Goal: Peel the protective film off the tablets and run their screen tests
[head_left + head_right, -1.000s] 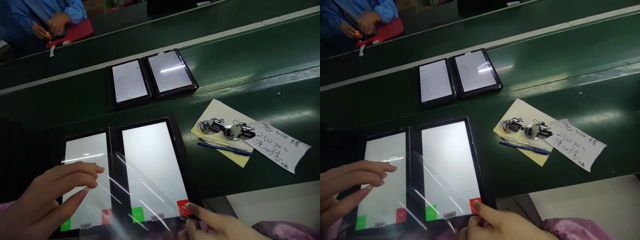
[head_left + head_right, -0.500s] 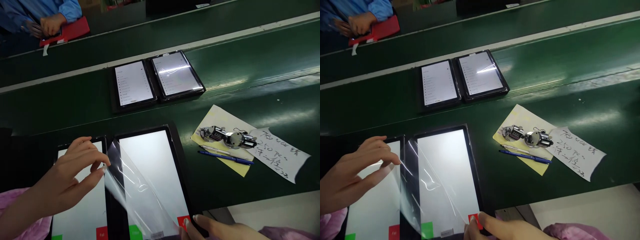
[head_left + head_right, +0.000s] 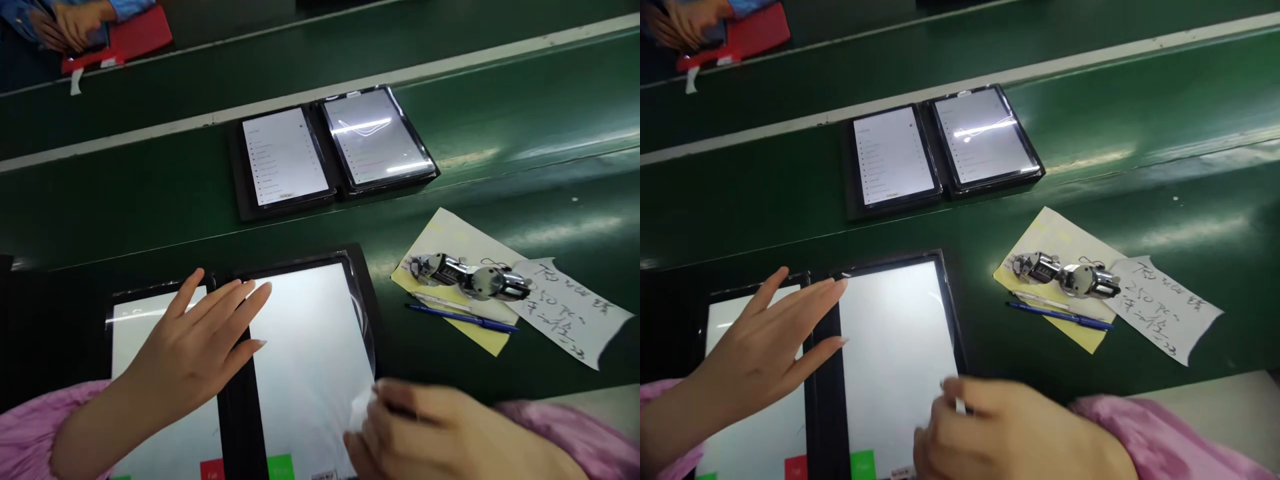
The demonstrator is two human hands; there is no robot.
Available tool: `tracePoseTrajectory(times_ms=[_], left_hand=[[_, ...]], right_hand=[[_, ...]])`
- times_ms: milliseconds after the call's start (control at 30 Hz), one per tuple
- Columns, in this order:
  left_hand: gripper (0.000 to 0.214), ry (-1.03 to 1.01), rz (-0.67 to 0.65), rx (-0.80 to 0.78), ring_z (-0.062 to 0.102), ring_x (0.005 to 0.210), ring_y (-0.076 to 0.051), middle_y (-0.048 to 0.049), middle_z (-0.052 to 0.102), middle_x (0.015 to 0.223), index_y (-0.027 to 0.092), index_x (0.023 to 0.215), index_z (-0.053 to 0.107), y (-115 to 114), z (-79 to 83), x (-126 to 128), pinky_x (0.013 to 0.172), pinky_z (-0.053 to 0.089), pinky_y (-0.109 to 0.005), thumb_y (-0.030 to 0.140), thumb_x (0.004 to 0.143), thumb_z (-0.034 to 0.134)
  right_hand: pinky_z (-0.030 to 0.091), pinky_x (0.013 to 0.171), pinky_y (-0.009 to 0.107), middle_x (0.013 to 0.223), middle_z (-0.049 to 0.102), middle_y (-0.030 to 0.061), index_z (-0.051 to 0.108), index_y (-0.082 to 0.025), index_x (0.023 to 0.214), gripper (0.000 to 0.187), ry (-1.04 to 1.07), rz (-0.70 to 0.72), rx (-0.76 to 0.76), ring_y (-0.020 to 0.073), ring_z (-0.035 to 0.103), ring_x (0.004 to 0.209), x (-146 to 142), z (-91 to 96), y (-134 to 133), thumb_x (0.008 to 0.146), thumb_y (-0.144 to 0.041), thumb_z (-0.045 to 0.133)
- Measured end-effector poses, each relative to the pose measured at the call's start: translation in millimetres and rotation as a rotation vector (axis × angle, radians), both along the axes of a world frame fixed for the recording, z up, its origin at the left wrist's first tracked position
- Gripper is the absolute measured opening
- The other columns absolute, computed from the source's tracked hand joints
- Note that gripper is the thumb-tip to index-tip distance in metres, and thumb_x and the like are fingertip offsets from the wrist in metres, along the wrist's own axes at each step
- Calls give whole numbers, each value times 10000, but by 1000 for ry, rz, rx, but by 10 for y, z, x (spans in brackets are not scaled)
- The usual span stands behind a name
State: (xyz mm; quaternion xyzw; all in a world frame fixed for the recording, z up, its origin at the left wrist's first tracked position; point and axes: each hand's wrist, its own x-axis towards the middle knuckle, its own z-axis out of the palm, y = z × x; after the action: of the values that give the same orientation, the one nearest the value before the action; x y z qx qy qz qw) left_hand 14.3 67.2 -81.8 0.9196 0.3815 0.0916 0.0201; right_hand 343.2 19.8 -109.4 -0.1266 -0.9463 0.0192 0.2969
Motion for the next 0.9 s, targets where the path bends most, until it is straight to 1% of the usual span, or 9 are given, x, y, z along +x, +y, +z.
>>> tracePoseTrajectory(times_ms=[67,167,233,300,400,467,633,733,900], left_hand=[[609,12,-7,-58,771,1087,-215,-81,722,1392,227,1664,268,23,14,-15,1339,228,-574,299,1109,506],[588,-43,102,-224,781,949,-163,-55,647,1509,322,1673,245,25,98,-222,1333,258,-589,354,1123,452],[517,-105,303,-233,727,1207,-228,-8,583,1579,386,1619,370,-58,154,-475,1316,313,-592,393,1111,468],[465,-141,612,-220,585,1419,-333,-1,529,1620,398,1542,495,-235,170,-782,1254,416,-612,474,1083,496],[576,-116,1041,-304,680,1246,-409,-111,573,1531,345,1518,546,-643,96,-1199,1044,595,-629,639,1025,488],[623,-131,1158,-404,738,1081,-386,-107,639,1413,376,1550,505,-944,20,-1332,935,651,-608,681,1008,468],[589,-337,1188,-417,675,1252,-390,-12,613,1501,497,1562,449,-1375,-55,-1138,1061,615,-620,652,999,525],[553,-465,1178,-399,586,1386,-390,-39,570,1563,418,1531,509,-1375,-35,-997,1176,538,-611,611,1016,561],[531,-528,1144,-426,587,1409,-355,-66,567,1576,354,1529,509,-1336,-10,-943,1174,561,-550,565,1045,561]], right_hand=[[533,829,376,729,628,-15,773,-160,967,370,66,-22,-178,139,602,737,-91,56,285,1079,-102,425],[470,732,385,804,643,6,704,-178,870,161,259,-207,-258,159,562,751,-185,35,802,1028,-185,674],[500,746,367,914,668,30,697,-198,882,113,439,-321,-365,173,609,838,-223,-27,1117,983,-202,749],[522,717,341,920,668,25,703,-216,908,96,651,-401,-528,169,635,838,-249,-100,1340,982,-246,755],[526,623,289,866,648,1,682,-223,915,187,855,-426,-751,132,632,721,-286,-207,1467,1000,-378,745],[541,592,267,867,648,-9,657,-229,934,266,892,-394,-835,118,637,684,-313,-276,1456,987,-470,758],[527,540,238,861,680,-26,583,-241,985,371,930,-371,-884,94,626,615,-373,-419,1401,972,-573,748],[510,536,221,864,691,-31,547,-247,1014,367,906,-394,-843,73,592,590,-396,-446,1398,989,-573,712],[513,579,223,908,684,-17,538,-256,1045,273,803,-483,-812,76,591,663,-422,-421,1352,1056,-513,628]])
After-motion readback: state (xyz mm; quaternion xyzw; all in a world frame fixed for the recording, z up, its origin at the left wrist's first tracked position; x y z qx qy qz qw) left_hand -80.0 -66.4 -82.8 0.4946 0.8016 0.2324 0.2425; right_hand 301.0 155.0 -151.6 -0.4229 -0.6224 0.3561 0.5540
